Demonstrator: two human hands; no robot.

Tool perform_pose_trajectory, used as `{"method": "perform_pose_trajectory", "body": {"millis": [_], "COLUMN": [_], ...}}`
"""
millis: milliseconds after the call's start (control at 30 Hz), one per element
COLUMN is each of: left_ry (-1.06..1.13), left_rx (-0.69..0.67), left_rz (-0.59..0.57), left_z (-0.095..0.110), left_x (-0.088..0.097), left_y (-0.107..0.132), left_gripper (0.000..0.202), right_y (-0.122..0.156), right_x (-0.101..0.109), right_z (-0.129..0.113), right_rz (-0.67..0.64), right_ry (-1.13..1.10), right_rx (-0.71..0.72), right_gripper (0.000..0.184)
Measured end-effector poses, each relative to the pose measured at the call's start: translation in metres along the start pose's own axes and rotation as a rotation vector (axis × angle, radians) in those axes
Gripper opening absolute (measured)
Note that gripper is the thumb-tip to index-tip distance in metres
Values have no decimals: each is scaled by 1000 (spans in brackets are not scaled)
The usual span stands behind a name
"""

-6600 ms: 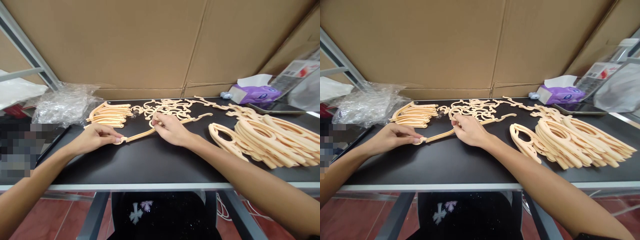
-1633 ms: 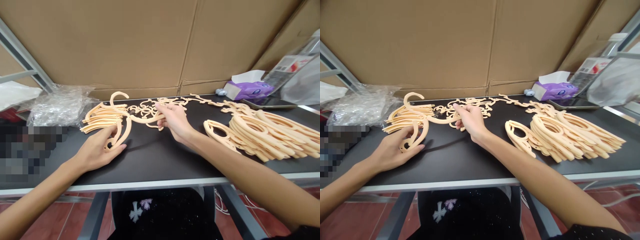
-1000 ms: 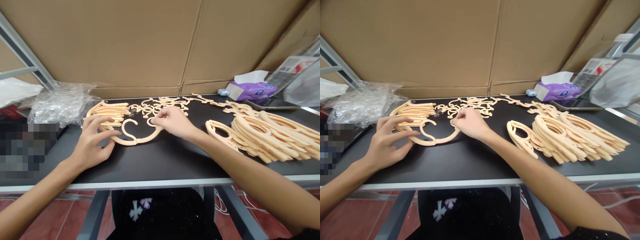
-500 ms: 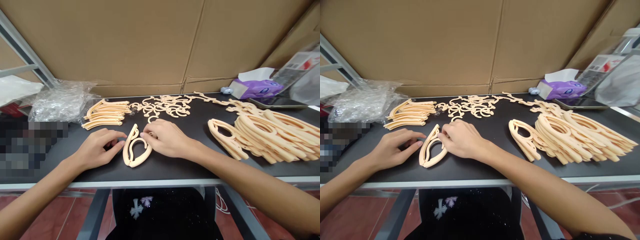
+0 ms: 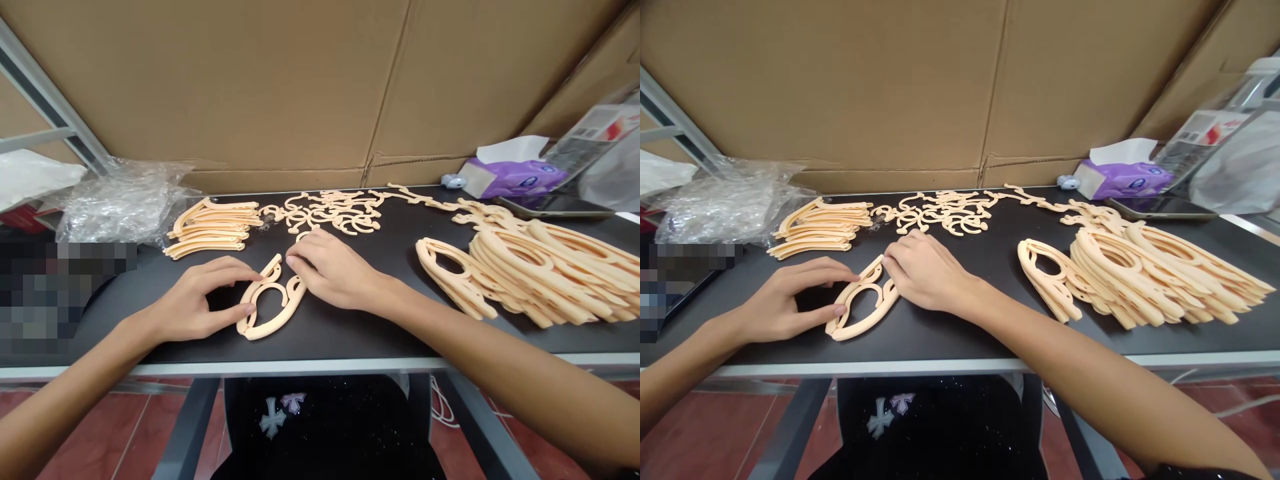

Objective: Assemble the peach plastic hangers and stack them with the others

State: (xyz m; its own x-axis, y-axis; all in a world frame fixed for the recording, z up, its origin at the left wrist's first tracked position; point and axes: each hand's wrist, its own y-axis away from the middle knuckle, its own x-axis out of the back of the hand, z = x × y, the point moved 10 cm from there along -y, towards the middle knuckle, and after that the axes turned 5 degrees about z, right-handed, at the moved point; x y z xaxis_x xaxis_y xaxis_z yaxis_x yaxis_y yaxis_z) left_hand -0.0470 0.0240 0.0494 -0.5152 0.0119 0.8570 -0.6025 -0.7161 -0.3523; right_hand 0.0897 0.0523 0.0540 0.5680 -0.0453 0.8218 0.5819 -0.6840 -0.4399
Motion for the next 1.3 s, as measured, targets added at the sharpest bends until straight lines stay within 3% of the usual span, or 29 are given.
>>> {"method": "perform_pose_trajectory", "body": {"millis": [133,300,433,567,667,867,1033,1300], "left_ry": [16,-43,-133,-187,-202,-200,-201,-235], "left_rx": [1,7,46,40,43,78,83,42], "left_rz": [16,97,172,158,144,113,129,81], "left_z": [-1,-7,-18,-22,-22,-21,-19,-19], "left_x": [1,4,9,8,7,6,9,6], "left_y": [0,0,1,2,2,1,2,2], "left_gripper": [28,26,26,29,32,35,33,33], "right_y": [0,5,8,13,15,27,62,130], "right_x": [-4,-12,-7,-6,-6,4,24,78], "right_z": [-5,-10,-12,-19,-23,-34,-29,-15], "right_rz": [-14,-140,-201,-264,-277,-252,-237,80], "right_ry": [-74,-145,-90,-5,20,73,149,230], "right_rx": [44,78,73,101,92,53,-57,-152], "right_gripper": [33,42,50,64,58,50,50,50]}}
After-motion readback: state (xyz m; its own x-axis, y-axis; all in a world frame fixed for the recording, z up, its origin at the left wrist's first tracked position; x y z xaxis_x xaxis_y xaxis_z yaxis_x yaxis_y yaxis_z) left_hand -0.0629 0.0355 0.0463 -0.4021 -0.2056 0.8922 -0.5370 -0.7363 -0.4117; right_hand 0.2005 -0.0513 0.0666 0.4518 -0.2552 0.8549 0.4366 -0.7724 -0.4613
